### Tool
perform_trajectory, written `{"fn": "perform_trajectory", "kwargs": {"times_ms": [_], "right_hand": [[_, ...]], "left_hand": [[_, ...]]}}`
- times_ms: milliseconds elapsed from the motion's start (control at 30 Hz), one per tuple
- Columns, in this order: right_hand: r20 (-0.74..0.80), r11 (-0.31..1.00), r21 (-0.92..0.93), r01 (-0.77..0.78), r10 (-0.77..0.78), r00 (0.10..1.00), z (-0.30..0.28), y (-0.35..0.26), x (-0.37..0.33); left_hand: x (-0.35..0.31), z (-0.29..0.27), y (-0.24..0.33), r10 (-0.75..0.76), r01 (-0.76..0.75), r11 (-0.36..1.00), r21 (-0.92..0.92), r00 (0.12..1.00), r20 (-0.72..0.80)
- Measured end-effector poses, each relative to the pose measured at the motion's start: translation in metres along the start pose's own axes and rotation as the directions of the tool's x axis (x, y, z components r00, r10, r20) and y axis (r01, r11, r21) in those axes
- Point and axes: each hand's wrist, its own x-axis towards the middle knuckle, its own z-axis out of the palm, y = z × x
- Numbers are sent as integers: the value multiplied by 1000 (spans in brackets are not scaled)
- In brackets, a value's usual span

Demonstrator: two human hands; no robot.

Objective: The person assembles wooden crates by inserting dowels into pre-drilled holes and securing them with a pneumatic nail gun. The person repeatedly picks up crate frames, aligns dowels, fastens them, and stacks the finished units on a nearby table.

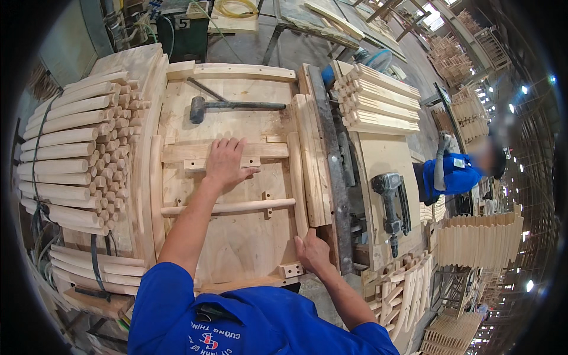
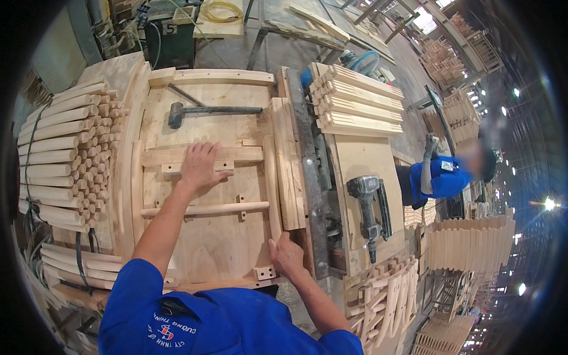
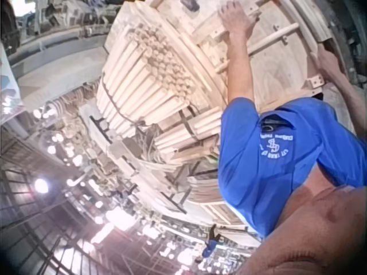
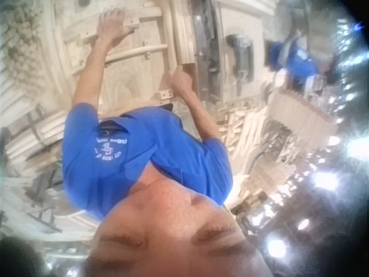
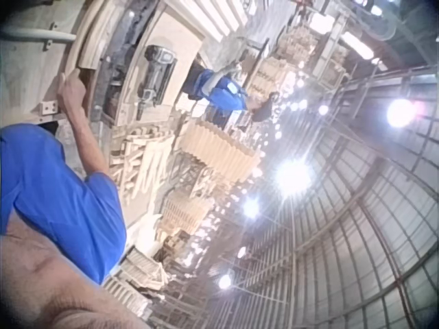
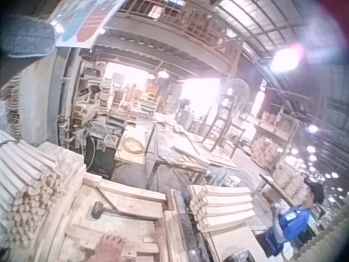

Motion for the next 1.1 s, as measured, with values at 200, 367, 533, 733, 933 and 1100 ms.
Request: {"fn": "perform_trajectory", "kwargs": {"times_ms": [200, 367, 533, 733, 933, 1100], "right_hand": [[32, 1000, -14, 26, -26, 999, -2, 2, -1], [2, 997, -49, 62, -62, 998, 4, 1, -3], [-7, 997, -54, 54, -54, 999, 1, -7, -2], [31, 995, -98, -28, 31, 999, -13, -15, -20], [16, 998, -23, -63, 63, 998, -38, -9, -38], [-267, 980, 194, -55, 106, 958, -114, 27, -28]], "left_hand": [[-1, 1, 0, -11, 11, 1000, 8, 1000, -25], [2, -5, 2, -23, 23, 1000, 11, 1000, -10], [0, -9, 1, -42, 42, 999, 19, 999, 20], [-17, -18, -13, -78, 80, 996, 28, 995, -58], [-32, -28, -24, -121, 127, 989, 69, 989, -87], [-34, -28, -24, -127, 133, 990, 45, 984, -124]]}}
